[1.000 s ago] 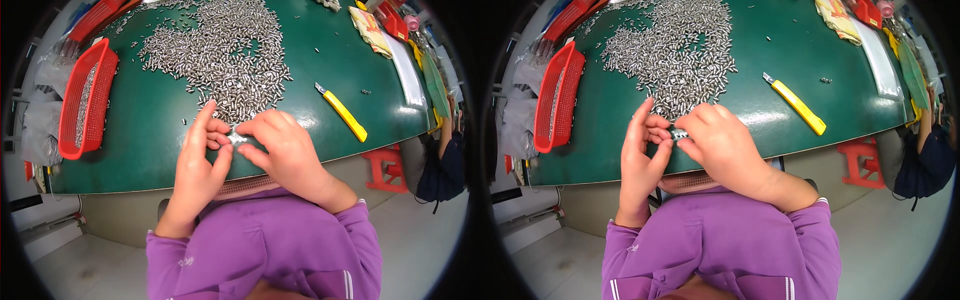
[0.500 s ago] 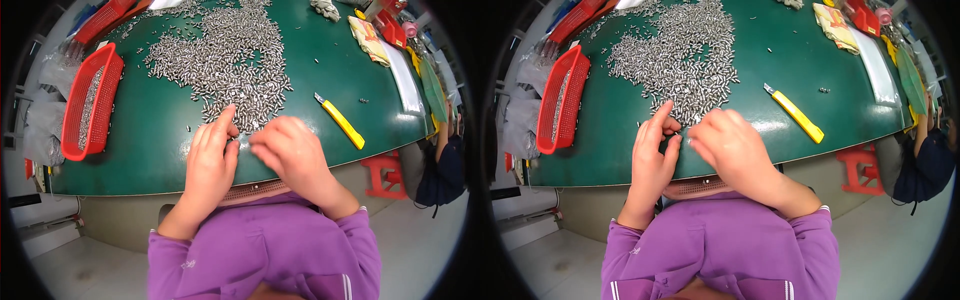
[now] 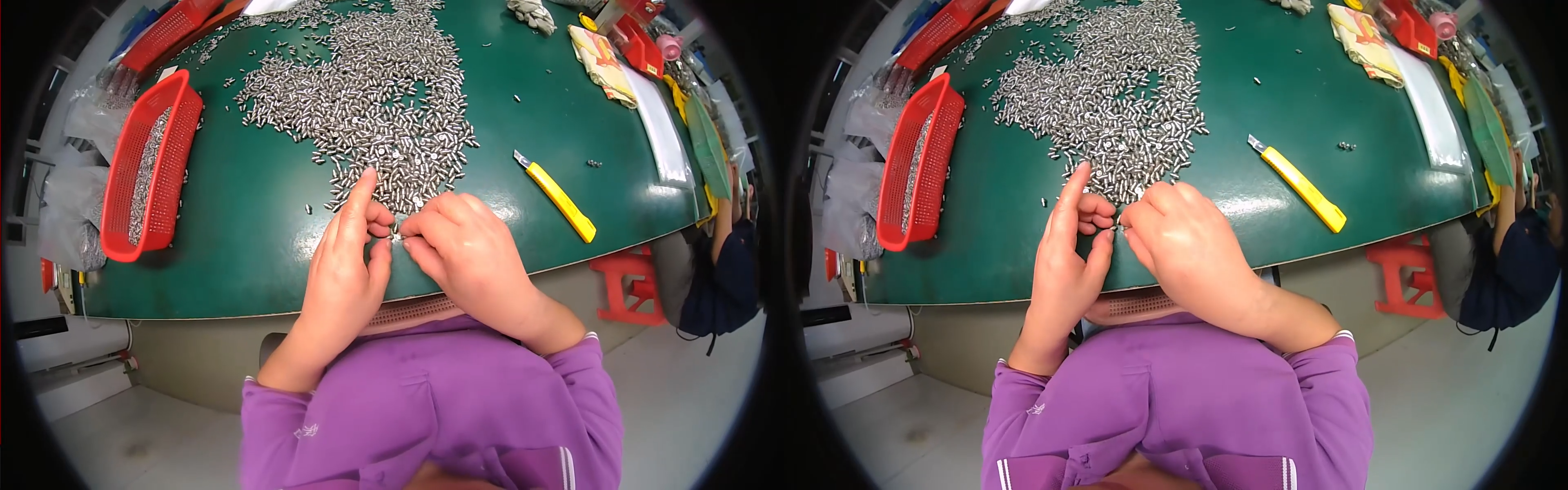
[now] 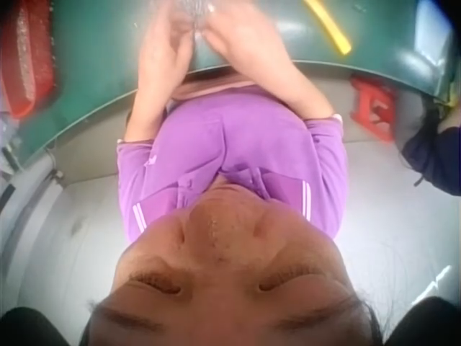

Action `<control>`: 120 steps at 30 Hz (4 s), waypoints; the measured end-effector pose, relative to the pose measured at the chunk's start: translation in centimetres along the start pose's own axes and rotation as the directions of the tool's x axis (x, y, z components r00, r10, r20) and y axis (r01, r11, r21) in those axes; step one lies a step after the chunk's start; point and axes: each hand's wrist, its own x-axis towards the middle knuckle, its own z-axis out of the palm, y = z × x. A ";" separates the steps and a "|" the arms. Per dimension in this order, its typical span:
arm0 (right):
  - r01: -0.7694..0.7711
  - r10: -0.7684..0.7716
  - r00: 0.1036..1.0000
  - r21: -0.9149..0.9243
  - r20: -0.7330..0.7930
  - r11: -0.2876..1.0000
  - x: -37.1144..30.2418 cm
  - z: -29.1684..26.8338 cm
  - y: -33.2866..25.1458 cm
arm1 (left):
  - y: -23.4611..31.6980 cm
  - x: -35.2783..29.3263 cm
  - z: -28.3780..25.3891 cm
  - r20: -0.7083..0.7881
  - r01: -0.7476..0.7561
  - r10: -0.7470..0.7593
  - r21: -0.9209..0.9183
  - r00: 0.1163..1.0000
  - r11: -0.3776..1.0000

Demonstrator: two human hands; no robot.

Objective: The recorder picks up small metal components from a pile on a workbench, inspects them individually, and sorts them into a plastic tray.

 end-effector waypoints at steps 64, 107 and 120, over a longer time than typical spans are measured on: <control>0.072 -0.073 0.997 0.074 0.013 0.995 0.3 1.2 -0.4 | -0.9 -0.3 -1.7 -0.058 0.054 -0.059 -0.072 0.997 0.996; 0.025 -0.025 1.000 -0.021 0.018 0.999 0.4 -0.3 0.4 | -0.3 0.0 -0.1 0.024 -0.046 0.044 0.102 0.999 0.994; 0.067 -0.066 0.990 -0.004 0.125 0.998 0.6 -0.3 0.2 | -0.3 -0.6 -1.2 0.046 -0.047 0.040 0.160 0.998 0.986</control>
